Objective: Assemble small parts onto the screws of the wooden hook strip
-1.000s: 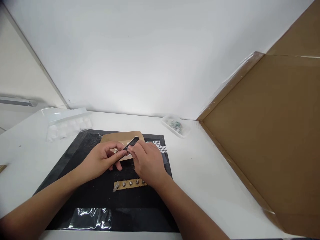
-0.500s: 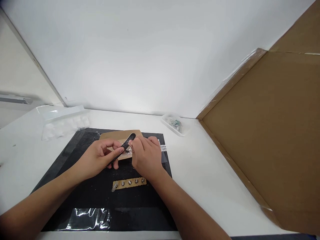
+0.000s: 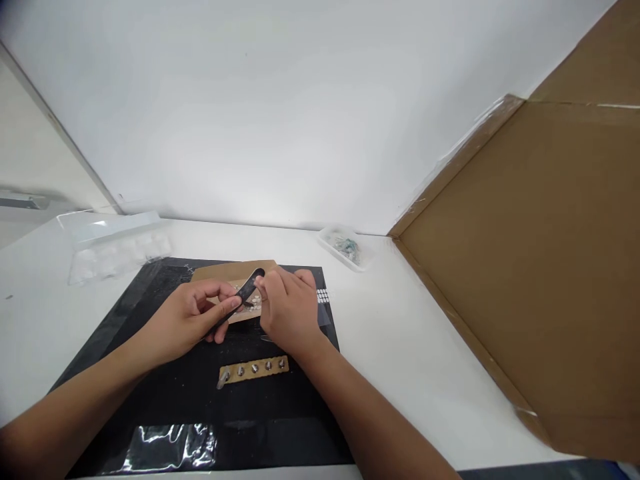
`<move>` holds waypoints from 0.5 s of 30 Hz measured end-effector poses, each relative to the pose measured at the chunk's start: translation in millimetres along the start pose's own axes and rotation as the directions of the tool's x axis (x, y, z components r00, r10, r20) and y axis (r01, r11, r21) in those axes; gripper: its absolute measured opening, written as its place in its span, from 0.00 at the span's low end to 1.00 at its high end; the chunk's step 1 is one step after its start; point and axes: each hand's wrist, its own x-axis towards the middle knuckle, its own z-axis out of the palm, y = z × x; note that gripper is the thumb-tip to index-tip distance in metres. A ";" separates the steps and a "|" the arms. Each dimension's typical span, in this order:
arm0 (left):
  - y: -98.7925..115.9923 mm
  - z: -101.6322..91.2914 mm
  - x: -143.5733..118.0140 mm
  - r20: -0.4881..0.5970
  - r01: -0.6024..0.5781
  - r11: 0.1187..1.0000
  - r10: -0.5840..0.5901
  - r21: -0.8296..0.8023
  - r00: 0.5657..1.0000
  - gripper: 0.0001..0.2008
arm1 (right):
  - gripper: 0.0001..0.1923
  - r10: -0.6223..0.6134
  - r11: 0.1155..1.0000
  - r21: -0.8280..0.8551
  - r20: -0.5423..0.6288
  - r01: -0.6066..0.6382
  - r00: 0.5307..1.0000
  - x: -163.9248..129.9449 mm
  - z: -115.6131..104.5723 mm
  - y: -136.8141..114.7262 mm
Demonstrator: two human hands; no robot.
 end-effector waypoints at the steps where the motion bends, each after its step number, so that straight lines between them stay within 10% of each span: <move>1: 0.2 0.2 0.0 0.000 -0.001 1.000 0.001 0.003 1.000 0.17 | 0.13 -0.007 1.000 0.004 0.007 0.007 1.000 0.1 -0.3 -0.2; 15: 1.6 1.2 -1.1 -0.032 -0.007 0.999 0.006 -0.034 0.999 0.18 | 0.13 -0.011 1.000 0.022 0.013 0.011 1.000 2.6 -3.5 -0.7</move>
